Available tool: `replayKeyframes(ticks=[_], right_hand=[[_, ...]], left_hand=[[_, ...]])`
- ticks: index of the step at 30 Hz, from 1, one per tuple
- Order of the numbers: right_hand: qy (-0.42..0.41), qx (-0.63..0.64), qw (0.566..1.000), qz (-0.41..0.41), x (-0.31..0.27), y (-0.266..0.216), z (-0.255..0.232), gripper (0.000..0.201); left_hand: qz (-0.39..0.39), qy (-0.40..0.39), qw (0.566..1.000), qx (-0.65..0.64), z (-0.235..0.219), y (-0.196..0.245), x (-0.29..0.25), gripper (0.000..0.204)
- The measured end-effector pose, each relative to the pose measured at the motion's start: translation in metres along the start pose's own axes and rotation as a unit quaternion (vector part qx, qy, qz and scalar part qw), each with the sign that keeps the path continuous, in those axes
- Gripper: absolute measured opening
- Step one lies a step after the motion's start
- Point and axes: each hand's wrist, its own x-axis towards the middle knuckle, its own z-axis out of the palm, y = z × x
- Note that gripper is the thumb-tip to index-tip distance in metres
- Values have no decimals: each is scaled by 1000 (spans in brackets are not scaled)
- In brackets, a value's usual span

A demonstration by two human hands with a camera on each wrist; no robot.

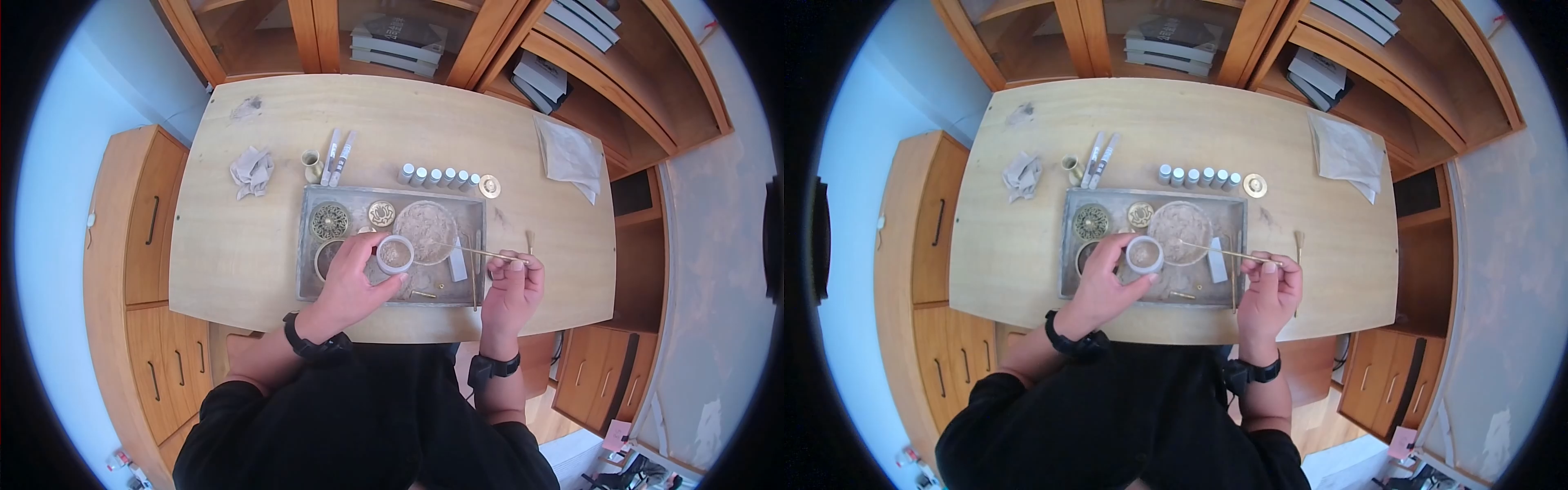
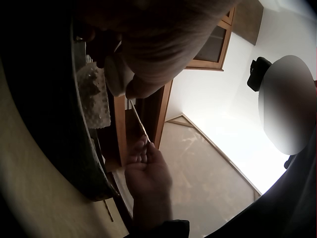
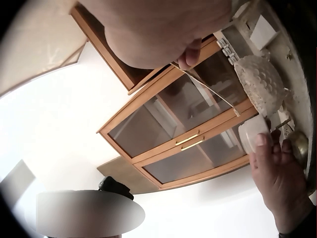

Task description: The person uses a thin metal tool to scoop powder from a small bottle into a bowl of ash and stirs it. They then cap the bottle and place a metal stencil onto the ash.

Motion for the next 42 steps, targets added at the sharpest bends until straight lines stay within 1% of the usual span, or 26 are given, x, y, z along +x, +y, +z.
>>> replayKeyframes(ticks=[2, 6, 9, 12, 18, 21, 23, 26, 32, 35, 38, 42], right_hand=[[-14, 15, 1000, -5, -1, -3, 3, 11], [-58, 23, 998, -18, -5, -6, 13, 11], [-83, -42, 995, -23, -11, -5, 18, 12], [-97, -46, 993, -43, -13, -3, 18, 12], [-48, -12, 997, -58, -6, -5, 16, 11], [-22, -47, 999, -2, 0, 4, 11, 11], [-36, -62, 997, 1, 1, 11, 7, 11], [-51, -99, 994, 19, -1, 10, 11, 11], [-63, -117, 990, 36, -5, 7, 9, 10], [-63, -138, 988, 35, -6, 6, 3, 10], [-60, -151, 986, 32, -6, 3, -1, 10], [-53, -157, 986, 29, -6, 3, -2, 10]], left_hand=[[0, -1, 1000, 1, 0, 0, 0, 58], [24, -6, 1000, 20, -1, -2, 1, 62], [22, -8, 1000, 17, -1, -1, 1, 61], [19, -4, 1000, 17, -1, -1, 1, 60], [10, 3, 1000, 12, 0, -1, 0, 58], [10, 5, 1000, 9, 0, 1, 0, 57], [19, 13, 1000, 9, 1, -1, 0, 57], [-27, -4, 1000, 7, -5, 8, 1, 60], [-22, 4, 1000, -4, -5, 6, 3, 59], [5, 29, 1000, 6, -3, -2, 2, 56], [-12, 27, 1000, 5, -4, 0, 3, 55], [-10, 33, 999, -1, -4, 1, 4, 55]])
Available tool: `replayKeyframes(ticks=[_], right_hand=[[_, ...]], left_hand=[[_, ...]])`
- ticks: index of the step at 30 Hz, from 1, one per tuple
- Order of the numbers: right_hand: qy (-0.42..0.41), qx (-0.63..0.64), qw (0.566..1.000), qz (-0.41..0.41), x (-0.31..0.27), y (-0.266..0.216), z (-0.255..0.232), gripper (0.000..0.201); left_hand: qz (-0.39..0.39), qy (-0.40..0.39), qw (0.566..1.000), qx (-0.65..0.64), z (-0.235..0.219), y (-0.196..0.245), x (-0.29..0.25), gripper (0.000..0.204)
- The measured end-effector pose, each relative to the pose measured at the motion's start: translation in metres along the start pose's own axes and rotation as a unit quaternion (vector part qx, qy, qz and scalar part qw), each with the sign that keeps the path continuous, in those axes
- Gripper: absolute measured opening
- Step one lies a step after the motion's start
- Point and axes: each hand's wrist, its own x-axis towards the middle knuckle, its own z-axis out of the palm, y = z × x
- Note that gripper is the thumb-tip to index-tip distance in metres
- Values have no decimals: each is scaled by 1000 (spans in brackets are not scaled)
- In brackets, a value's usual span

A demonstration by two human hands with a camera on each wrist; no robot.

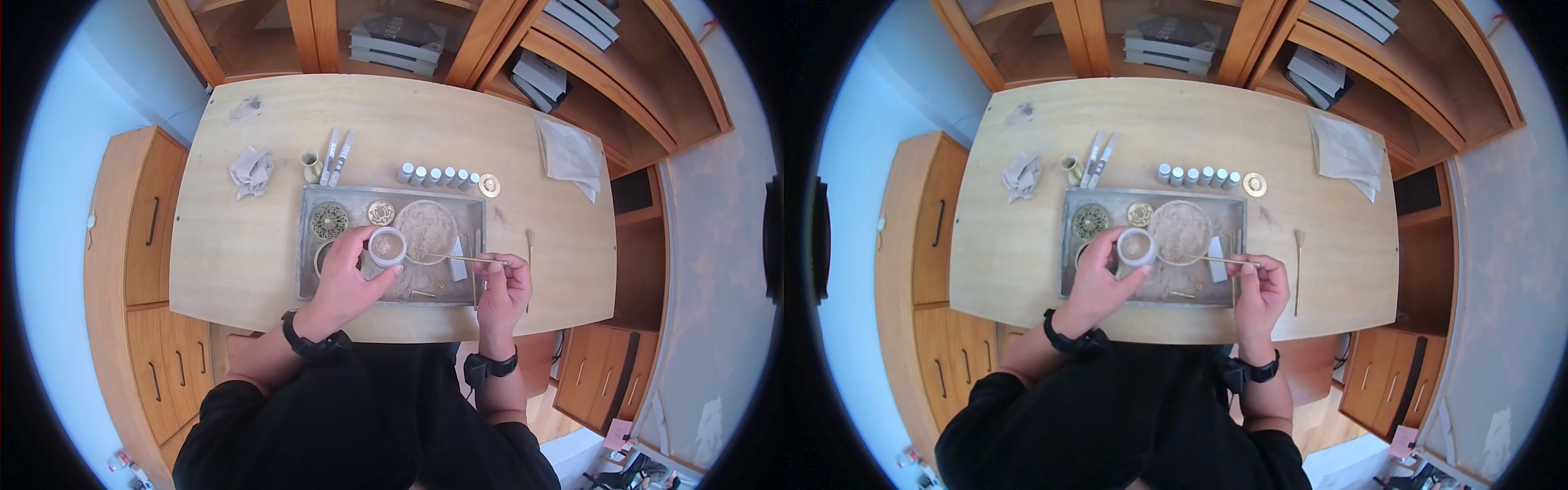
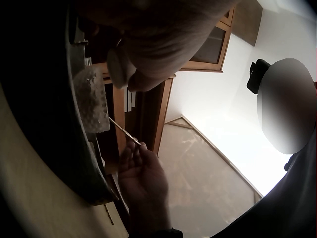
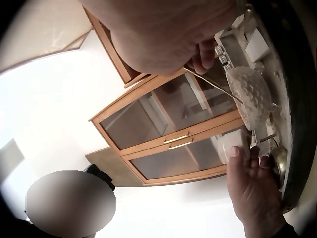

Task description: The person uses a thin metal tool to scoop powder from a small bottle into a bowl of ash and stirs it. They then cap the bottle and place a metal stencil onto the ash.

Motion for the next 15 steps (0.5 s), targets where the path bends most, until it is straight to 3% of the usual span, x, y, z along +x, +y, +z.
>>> replayKeyframes(ticks=[6, 15], right_hand=[[36, 38, 998, 44, 3, 2, 7, 10], [55, 159, 986, 6, 11, -7, 2, 9]], left_hand=[[8, 0, 1000, -4, 0, -1, 0, 55], [11, -7, 1000, 8, 1, 0, -1, 56]])
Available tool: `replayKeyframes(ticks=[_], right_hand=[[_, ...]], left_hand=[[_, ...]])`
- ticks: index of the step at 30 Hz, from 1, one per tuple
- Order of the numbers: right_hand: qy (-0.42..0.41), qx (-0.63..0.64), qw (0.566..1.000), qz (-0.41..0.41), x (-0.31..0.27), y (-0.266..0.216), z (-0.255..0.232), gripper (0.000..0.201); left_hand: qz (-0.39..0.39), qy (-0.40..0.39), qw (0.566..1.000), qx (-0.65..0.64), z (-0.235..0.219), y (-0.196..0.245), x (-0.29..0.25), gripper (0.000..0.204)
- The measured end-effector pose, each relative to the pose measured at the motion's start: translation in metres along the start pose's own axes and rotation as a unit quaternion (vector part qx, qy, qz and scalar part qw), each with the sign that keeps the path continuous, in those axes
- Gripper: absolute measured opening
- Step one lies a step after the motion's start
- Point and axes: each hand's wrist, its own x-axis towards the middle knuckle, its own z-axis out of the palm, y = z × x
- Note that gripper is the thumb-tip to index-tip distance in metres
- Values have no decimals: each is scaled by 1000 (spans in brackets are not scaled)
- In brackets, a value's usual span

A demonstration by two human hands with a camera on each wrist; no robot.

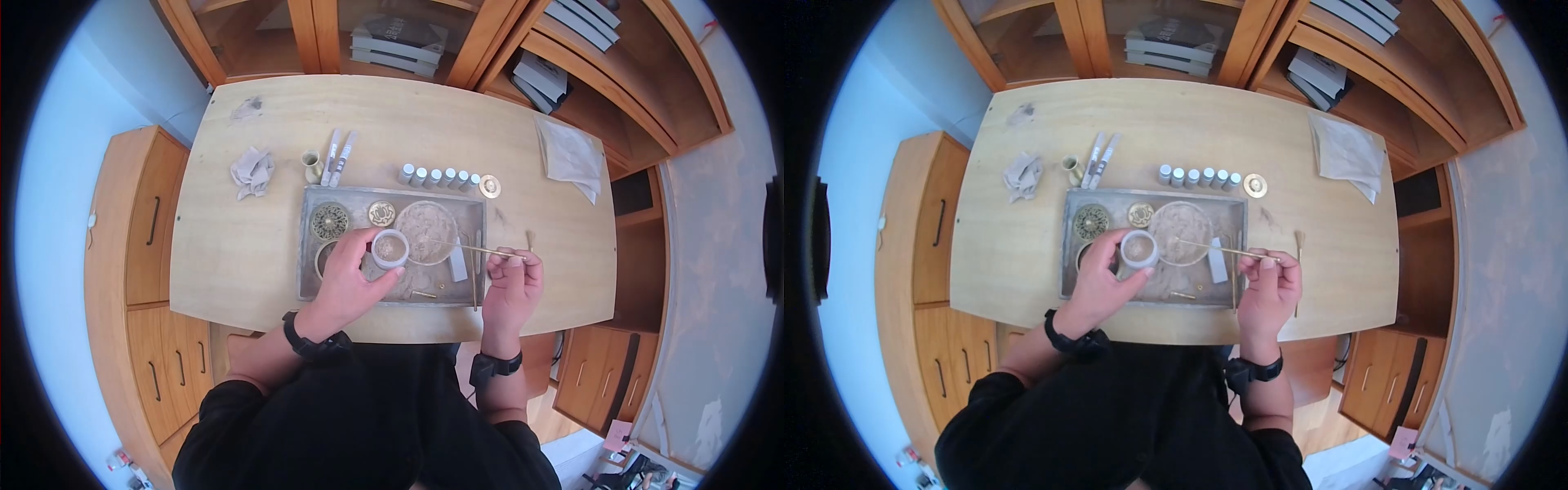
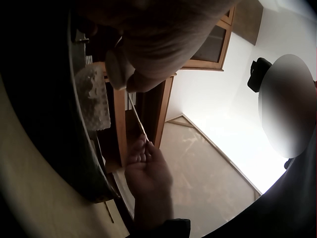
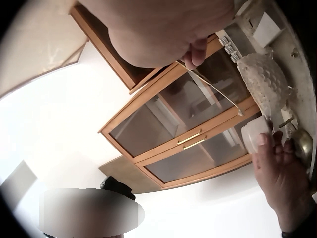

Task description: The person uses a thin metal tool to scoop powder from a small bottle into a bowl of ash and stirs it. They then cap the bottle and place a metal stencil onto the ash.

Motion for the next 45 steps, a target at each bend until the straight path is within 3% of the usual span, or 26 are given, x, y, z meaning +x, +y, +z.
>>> replayKeyframes(ticks=[8, 12, 21, 24, 33, 45], right_hand=[[-72, 14, 997, -19, -9, -7, 16, 11], [-100, -24, 994, -34, -15, -5, 18, 12], [-54, 27, 995, -80, -11, -6, 10, 13], [-18, -2, 999, -47, -4, 0, 5, 13], [-36, -101, 994, 27, -4, 17, -2, 12], [-13, -67, 996, 61, -6, 12, -8, 10]], left_hand=[[21, 3, 1000, -11, 4, -2, 0, 57], [-15, -25, 1000, -12, 0, 3, -1, 61], [-10, -16, 1000, -9, 0, 4, -2, 59], [9, 4, 1000, -3, 0, 2, -2, 56], [0, 10, 1000, 0, 0, 1, -2, 54], [4, 10, 1000, 7, 1, 2, -2, 55]])
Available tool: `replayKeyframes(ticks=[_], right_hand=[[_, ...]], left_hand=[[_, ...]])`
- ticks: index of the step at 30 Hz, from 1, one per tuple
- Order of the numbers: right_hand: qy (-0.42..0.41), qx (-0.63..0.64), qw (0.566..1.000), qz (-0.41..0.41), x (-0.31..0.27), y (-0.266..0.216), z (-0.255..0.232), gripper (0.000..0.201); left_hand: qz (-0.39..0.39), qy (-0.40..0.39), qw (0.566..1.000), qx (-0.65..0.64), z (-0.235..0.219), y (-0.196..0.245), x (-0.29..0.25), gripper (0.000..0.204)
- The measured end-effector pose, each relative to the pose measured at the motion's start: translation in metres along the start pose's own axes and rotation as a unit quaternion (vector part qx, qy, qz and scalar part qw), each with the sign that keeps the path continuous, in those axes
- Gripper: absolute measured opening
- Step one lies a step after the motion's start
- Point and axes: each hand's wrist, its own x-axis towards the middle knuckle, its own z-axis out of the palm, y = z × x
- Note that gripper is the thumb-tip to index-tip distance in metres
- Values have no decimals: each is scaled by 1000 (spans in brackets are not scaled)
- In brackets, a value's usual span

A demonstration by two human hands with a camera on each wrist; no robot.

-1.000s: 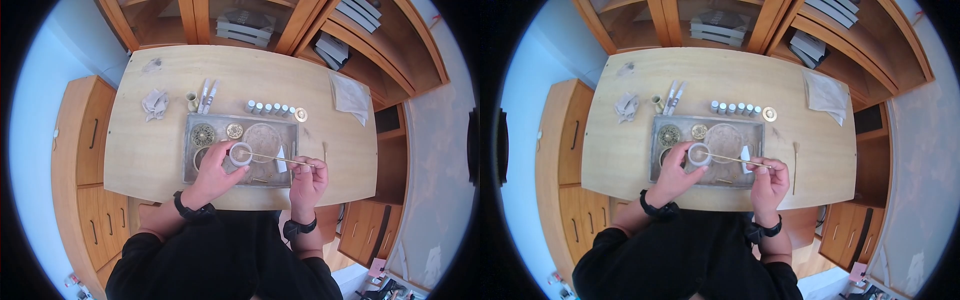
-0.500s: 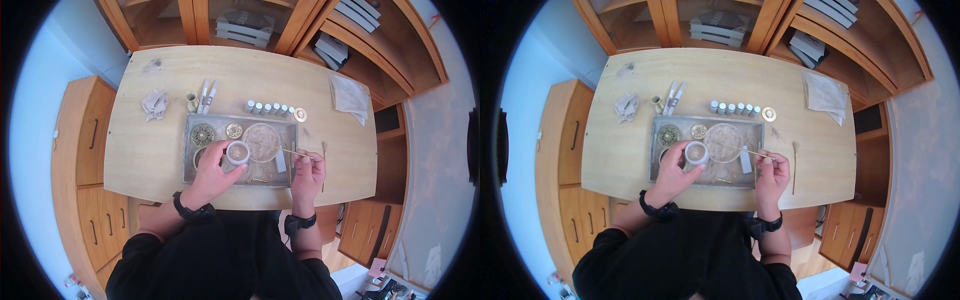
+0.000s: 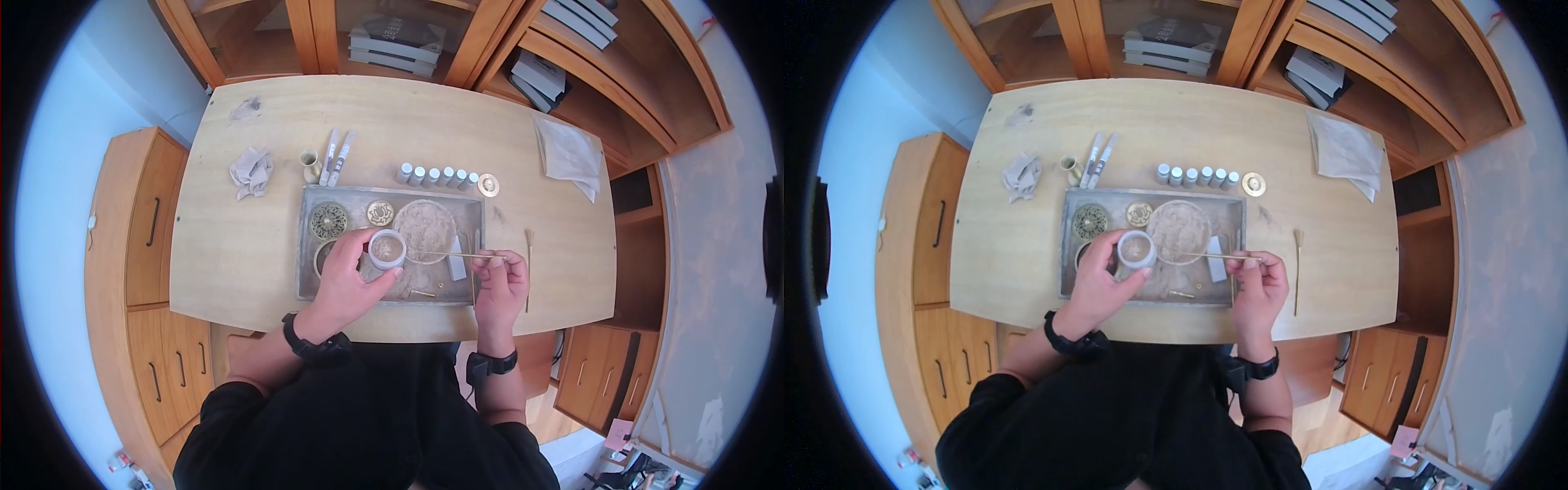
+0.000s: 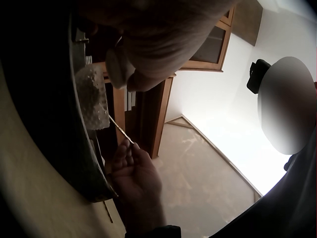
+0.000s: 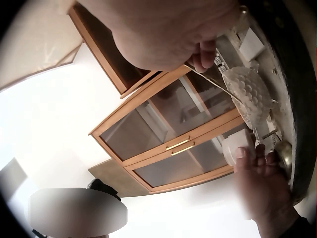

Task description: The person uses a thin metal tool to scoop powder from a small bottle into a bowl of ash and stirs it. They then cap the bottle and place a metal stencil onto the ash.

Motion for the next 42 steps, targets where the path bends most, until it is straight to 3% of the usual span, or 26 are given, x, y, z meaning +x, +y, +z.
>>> replayKeyframes(ticks=[6, 12, 18, 24, 30, 42], right_hand=[[21, 91, 995, -39, 4, -7, 0, 9], [-30, 121, 989, -80, -2, -24, 11, 9], [-88, -6, 990, -112, -16, -21, 22, 11], [-75, 50, 983, -160, -15, -22, 19, 13], [25, -13, 994, -103, -3, -13, 2, 12], [1, -81, 992, -92, -5, -6, -8, 9]], left_hand=[[6, 1, 1000, -4, 0, 1, 0, 55], [2, -5, 1000, -7, 2, 0, -2, 56], [-22, -27, 999, -11, -1, 6, -2, 58], [-14, -23, 1000, -4, -1, 4, -3, 58], [6, -6, 1000, -1, 0, 0, -3, 58], [2, -8, 1000, -7, 4, -3, -1, 57]])
